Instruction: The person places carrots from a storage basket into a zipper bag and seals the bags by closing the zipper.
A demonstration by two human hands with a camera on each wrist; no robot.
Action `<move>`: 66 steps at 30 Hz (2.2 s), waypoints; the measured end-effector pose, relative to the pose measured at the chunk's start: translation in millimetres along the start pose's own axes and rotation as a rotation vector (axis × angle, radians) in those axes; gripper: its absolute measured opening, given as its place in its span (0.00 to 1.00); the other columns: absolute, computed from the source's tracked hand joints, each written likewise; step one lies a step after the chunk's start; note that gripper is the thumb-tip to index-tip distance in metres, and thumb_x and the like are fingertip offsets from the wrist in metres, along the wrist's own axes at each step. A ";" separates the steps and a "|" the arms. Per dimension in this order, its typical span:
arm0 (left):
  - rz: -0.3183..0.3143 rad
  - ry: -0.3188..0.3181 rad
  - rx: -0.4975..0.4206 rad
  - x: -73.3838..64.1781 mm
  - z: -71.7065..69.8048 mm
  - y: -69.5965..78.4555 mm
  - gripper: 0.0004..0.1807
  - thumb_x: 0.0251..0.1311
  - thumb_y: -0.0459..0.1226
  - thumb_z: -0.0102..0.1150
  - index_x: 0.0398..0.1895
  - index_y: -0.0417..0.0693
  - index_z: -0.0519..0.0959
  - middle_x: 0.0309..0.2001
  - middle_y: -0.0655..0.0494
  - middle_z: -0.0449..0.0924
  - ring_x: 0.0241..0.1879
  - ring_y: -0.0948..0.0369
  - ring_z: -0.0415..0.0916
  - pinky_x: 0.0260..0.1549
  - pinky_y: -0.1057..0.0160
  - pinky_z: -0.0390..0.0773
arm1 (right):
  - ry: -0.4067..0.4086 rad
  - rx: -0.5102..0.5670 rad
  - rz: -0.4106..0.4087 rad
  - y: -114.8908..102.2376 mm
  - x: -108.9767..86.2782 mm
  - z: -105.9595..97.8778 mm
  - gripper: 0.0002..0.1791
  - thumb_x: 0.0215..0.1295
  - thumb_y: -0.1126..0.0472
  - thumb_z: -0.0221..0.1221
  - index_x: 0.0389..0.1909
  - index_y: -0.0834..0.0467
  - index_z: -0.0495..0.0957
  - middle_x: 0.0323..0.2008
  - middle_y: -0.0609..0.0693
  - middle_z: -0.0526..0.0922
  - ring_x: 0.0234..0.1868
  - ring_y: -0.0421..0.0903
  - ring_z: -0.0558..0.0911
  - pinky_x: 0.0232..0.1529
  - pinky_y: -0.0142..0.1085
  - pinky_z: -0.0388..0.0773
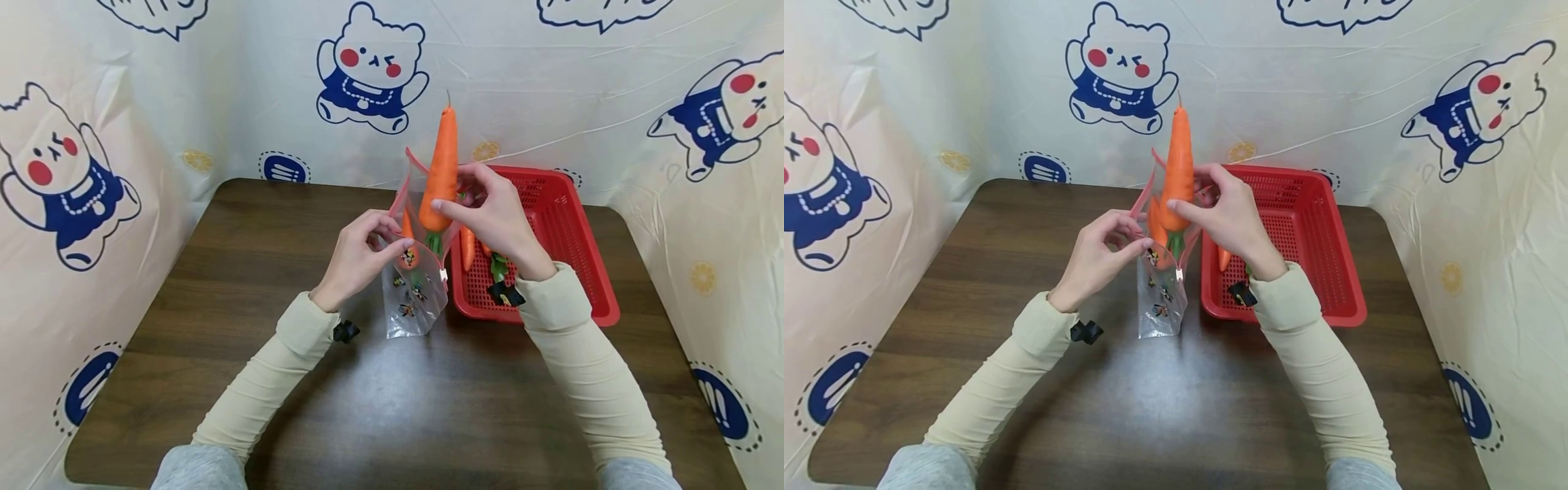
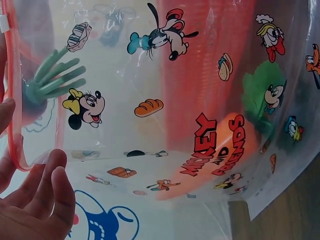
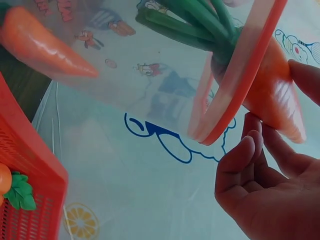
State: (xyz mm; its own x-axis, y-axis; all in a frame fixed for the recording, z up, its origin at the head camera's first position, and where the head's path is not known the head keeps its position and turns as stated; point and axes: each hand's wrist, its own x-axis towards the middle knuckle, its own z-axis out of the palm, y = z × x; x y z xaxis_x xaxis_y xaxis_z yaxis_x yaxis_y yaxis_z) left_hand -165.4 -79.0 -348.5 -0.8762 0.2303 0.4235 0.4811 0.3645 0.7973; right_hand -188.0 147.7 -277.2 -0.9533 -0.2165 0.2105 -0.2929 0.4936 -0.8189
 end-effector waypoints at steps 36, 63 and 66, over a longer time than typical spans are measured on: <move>0.004 0.050 -0.058 0.1 -0.7 2.0 0.12 0.53 0.39 0.70 0.36 0.44 0.79 0.39 0.52 0.81 0.32 0.64 0.79 0.31 0.68 0.80 | 0.128 -0.146 0.170 56.0 19.0 -29.7 0.19 0.69 0.48 0.53 0.51 0.56 0.79 0.41 0.50 0.80 0.38 0.43 0.75 0.36 0.31 0.72; 0.007 0.038 -0.056 -3.7 -6.9 0.5 0.14 0.52 0.38 0.72 0.38 0.45 0.78 0.46 0.53 0.82 0.33 0.64 0.79 0.32 0.68 0.79 | 0.004 -0.109 0.502 112.3 40.8 -25.7 0.28 0.70 0.48 0.52 0.63 0.62 0.64 0.59 0.61 0.70 0.56 0.55 0.72 0.58 0.50 0.72; 0.007 0.042 -0.058 -4.4 -7.6 0.5 0.14 0.52 0.38 0.72 0.38 0.45 0.78 0.46 0.52 0.82 0.33 0.64 0.79 0.32 0.68 0.79 | -0.032 -0.121 0.539 120.5 42.2 -21.2 0.29 0.70 0.49 0.52 0.64 0.63 0.63 0.60 0.63 0.69 0.58 0.57 0.71 0.60 0.52 0.70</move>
State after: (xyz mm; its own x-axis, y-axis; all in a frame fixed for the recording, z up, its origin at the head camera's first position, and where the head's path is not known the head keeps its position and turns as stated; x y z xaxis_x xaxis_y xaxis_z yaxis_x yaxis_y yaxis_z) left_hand -161.5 -86.7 -346.7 -0.8737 0.1942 0.4460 0.4861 0.3099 0.8171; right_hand -265.2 215.9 -355.7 -0.9685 0.0690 -0.2394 0.2278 0.6342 -0.7388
